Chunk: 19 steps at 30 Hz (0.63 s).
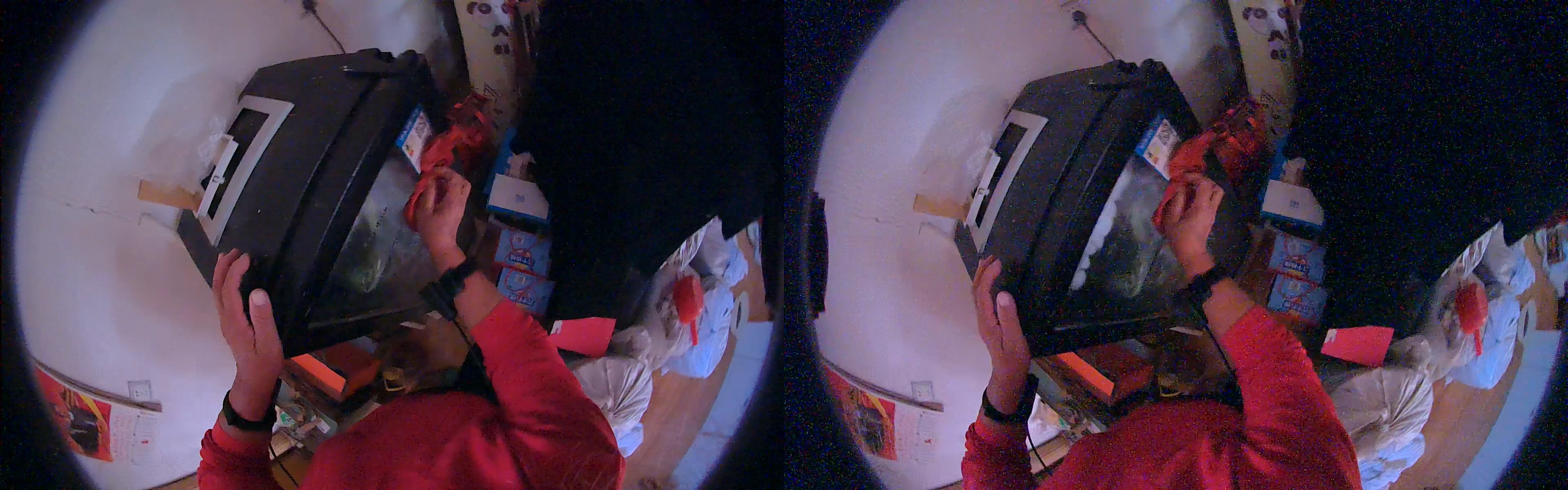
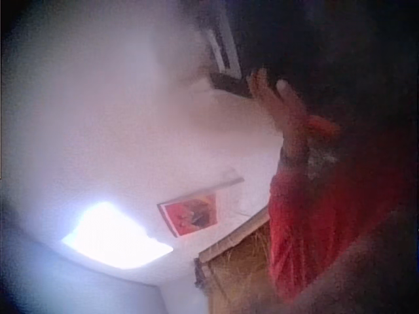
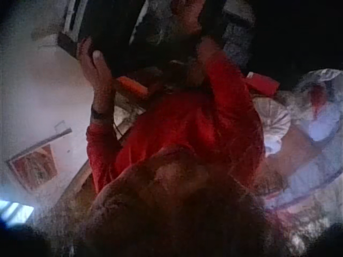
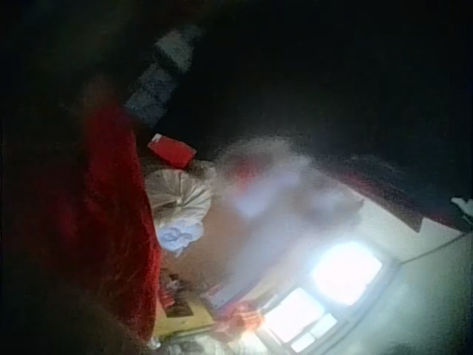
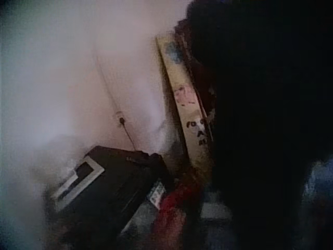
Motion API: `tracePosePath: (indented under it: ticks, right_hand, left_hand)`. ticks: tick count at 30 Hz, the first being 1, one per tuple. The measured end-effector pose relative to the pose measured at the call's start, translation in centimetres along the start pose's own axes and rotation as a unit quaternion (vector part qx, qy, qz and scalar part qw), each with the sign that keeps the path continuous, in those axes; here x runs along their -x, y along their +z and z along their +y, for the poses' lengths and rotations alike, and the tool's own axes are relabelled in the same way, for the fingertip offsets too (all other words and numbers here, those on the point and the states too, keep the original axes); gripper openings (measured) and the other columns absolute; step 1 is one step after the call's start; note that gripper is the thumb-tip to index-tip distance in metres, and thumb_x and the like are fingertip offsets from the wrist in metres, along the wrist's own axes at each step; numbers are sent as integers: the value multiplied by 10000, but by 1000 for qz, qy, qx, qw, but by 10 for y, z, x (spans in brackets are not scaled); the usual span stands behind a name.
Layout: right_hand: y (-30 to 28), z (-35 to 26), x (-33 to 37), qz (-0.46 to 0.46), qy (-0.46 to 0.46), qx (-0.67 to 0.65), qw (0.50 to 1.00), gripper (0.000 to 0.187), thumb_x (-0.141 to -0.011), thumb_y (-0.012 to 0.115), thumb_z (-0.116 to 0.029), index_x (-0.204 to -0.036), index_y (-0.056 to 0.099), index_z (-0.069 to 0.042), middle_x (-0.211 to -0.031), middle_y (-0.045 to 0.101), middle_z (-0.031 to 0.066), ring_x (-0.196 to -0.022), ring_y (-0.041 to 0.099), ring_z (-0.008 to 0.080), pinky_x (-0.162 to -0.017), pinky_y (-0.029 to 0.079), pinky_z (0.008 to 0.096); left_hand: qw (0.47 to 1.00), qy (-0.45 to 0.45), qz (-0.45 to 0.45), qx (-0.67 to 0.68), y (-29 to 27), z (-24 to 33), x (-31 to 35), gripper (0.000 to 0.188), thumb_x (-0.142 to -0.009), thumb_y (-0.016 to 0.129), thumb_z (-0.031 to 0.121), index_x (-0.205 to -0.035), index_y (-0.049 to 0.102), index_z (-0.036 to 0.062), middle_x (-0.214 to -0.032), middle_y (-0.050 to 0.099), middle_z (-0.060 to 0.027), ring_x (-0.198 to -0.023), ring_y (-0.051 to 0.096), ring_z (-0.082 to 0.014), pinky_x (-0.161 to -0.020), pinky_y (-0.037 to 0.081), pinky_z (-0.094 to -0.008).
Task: The person wipes a red cardboard box and a wooden stool with a red cloth, then wipes a white picture frame and a black box. The person moves between items and wipes different sides of each object.
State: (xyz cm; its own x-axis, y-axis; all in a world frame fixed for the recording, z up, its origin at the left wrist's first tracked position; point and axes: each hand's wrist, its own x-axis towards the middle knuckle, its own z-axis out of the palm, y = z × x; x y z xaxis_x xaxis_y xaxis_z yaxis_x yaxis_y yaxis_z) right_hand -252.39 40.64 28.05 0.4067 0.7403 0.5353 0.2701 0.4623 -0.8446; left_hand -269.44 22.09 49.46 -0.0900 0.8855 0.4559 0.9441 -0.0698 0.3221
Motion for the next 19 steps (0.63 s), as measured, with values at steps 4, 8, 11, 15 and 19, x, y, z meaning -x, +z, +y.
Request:
tracePosePath:
  ticks: [4, 8, 11, 15, 19]
  right_hand:
    - [-2, -29, 18, 33, 76, -26, 996, 213, -879, 628, -46, -1091, 613, -36, -1079, 582, 159, -1007, 556, 321, -893, 466, 404]
    - [6, -58, 12, 43, -1, -162, 986, 218, -844, 662, -49, -1059, 629, -46, -1114, 570, 175, -1044, 553, 340, -922, 463, 396]
    - [23, 7, -8, 58, 6, -132, 990, 210, -867, 655, -94, -1069, 633, -43, -1115, 579, 198, -1050, 552, 360, -933, 471, 424]
    - [12, 134, 53, 65, 314, 63, 945, 290, -868, 667, -139, -1153, 634, -93, -1083, 635, 173, -1054, 571, 353, -932, 466, 446]
    - [32, 183, 142, 15, 353, -12, 936, 468, -877, 726, -262, -1306, 590, -135, -1395, 537, 173, -1167, 564, 371, -1031, 437, 449]
  left_hand:
    - [1000, -4, -3, 1, 0, 1, 0, 430, -1032, 399, 228, -1356, 490, -39, -1457, 436, -246, -1389, 383, -385, -1158, 277, -463]
    - [999, -2, -13, 32, 2, -2, 4, 439, -1042, 378, 238, -1373, 476, -34, -1460, 439, -232, -1397, 377, -365, -1164, 268, -458]
    - [998, -14, -9, 60, 4, -6, 3, 464, -1053, 352, 271, -1392, 459, -28, -1472, 439, -202, -1415, 360, -337, -1177, 251, -454]
    - [993, -61, -10, 102, 3, -6, 8, 488, -1057, 344, 314, -1403, 448, -15, -1491, 426, -192, -1433, 341, -334, -1195, 222, -450]
    - [992, -67, -23, 103, 2, -19, 6, 576, -1051, 357, 410, -1470, 394, 17, -1521, 398, -180, -1440, 330, -359, -1209, 187, -483]
